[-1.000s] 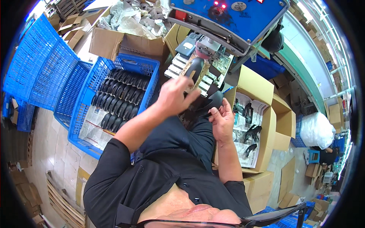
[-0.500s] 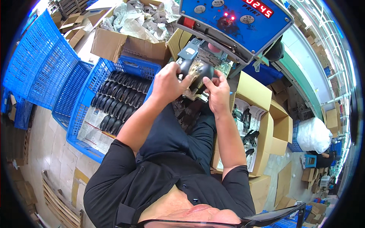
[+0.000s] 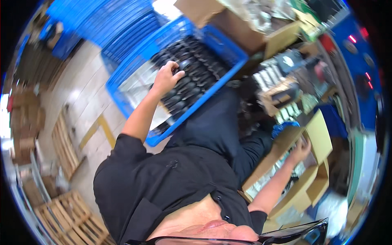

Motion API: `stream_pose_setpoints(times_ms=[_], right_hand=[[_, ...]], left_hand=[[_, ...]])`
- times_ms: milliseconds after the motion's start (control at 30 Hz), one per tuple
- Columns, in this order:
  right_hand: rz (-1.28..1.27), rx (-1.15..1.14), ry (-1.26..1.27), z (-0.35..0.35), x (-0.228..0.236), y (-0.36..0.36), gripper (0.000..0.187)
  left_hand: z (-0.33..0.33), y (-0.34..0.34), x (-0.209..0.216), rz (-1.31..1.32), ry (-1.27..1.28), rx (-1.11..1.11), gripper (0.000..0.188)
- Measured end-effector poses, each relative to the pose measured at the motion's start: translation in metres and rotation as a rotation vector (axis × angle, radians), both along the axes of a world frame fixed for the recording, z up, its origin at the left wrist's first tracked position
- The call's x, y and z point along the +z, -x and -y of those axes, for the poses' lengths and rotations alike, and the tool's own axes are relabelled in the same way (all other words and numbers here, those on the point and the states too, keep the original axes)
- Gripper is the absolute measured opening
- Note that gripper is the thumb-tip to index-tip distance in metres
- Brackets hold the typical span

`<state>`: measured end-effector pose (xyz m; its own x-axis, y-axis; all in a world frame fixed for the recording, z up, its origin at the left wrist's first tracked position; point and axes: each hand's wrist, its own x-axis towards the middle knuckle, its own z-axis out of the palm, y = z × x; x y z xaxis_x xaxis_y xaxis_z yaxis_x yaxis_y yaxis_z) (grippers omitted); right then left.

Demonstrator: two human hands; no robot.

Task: Process electronic components using a machine and then pack them into individual bags from a floor workstation.

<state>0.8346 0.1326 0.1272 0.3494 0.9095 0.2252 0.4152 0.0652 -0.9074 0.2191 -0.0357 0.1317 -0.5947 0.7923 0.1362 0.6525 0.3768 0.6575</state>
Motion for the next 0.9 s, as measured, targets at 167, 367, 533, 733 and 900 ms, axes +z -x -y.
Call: stream_pose_setpoints(times_ms=[167, 367, 533, 733, 900], right_hand=[[0.373, -0.005, 0.212, 0.002, -0.133, -0.16, 0.065], [0.827, 0.066, 0.578, 0.025, -0.145, -0.119, 0.073], [0.812, -0.058, 0.617, 0.037, -0.138, -0.112, 0.072], [0.922, -0.159, 0.399, 0.037, -0.139, -0.133, 0.076], [1.116, -0.156, 0.476, 0.026, -0.115, -0.107, 0.089]], left_hand=[[0.073, 0.102, -0.074, -0.103, 0.219, 0.211, 0.043], [0.096, 0.137, -0.094, -0.142, 0.519, 0.215, 0.042], [0.079, 0.149, -0.116, -0.066, 0.651, 0.148, 0.039], [0.071, 0.152, -0.128, -0.051, 0.59, 0.109, 0.04], [0.082, 0.143, -0.134, -0.129, 0.428, 0.123, 0.031]])
